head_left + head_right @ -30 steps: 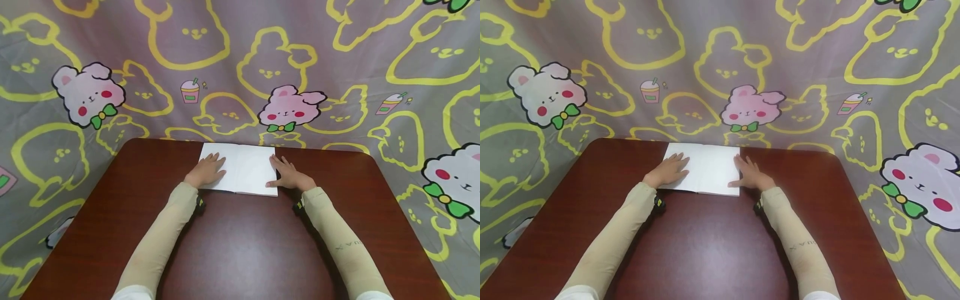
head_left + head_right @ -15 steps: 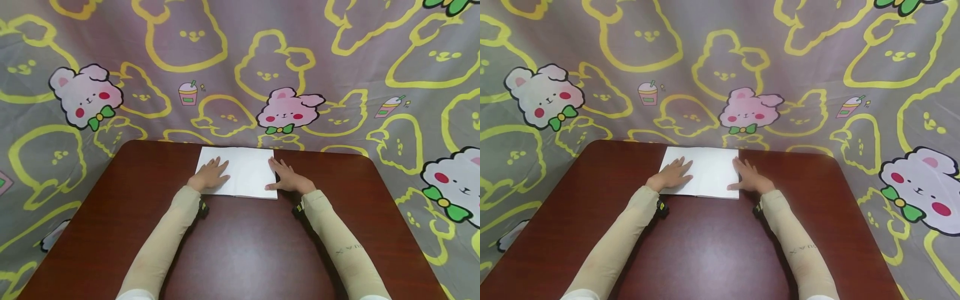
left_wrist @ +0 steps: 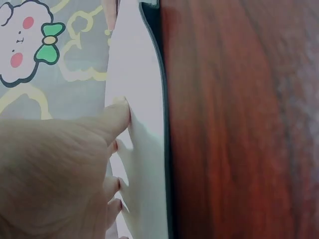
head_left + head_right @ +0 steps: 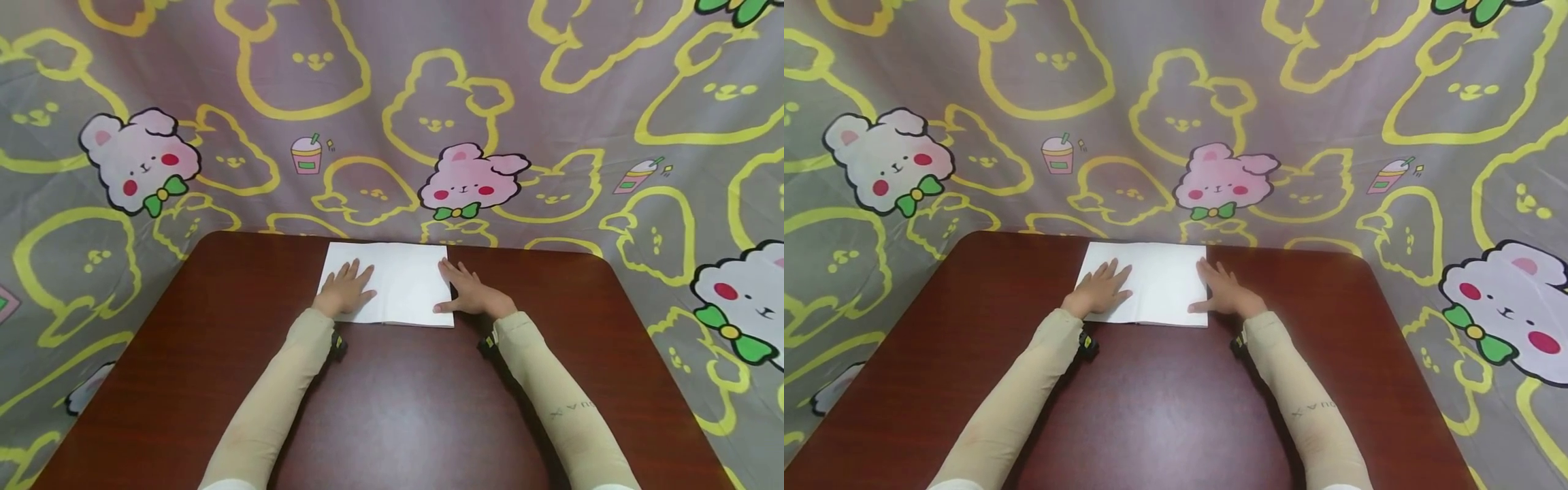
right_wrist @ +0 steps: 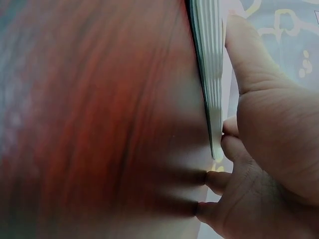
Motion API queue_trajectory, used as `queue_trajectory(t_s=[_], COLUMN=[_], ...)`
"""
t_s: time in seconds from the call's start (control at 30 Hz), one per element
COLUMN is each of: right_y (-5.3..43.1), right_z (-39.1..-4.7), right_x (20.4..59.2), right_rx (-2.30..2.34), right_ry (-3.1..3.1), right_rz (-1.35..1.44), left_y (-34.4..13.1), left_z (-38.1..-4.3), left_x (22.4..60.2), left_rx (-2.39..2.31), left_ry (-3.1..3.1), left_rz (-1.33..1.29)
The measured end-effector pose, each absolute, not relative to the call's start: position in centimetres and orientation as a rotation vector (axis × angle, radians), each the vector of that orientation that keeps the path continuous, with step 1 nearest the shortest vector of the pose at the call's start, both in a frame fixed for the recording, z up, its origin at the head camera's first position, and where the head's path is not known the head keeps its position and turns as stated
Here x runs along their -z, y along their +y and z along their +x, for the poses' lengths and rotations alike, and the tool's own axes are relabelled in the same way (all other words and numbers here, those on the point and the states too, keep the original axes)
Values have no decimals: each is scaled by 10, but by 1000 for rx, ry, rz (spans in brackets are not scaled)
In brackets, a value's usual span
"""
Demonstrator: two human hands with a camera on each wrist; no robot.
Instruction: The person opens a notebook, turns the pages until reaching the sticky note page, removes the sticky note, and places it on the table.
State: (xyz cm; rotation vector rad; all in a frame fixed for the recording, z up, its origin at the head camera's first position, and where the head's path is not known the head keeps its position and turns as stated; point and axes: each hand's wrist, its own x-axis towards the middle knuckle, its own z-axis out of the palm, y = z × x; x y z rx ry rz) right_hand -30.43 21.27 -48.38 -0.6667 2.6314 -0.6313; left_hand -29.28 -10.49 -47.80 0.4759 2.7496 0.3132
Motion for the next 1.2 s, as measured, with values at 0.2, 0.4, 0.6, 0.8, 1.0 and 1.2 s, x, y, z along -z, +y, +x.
queue_trajectory(t_s=[0.2, 0.4, 0.6, 0.8, 1.0, 1.2], right_y=[212, 212, 213, 213, 214, 214], right_z=[-301, -302, -302, -304, -304, -304], right_x=[481, 481, 483, 483, 484, 481], right_rx=[635, 639, 638, 662, 649, 643], right_ry=[2613, 2619, 2604, 2614, 2616, 2624], right_rz=[-662, -666, -666, -671, -672, -681], left_y=[-104, -99, -90, -79, -68, -58], left_z=[-289, -286, -283, -282, -275, -269], left_x=[475, 476, 485, 482, 478, 477], left_rx=[-312, -309, -267, -336, -295, -280], left_ry=[2747, 2788, 2852, 2861, 2857, 2861], left_rz=[441, 427, 557, 750, 835, 947])
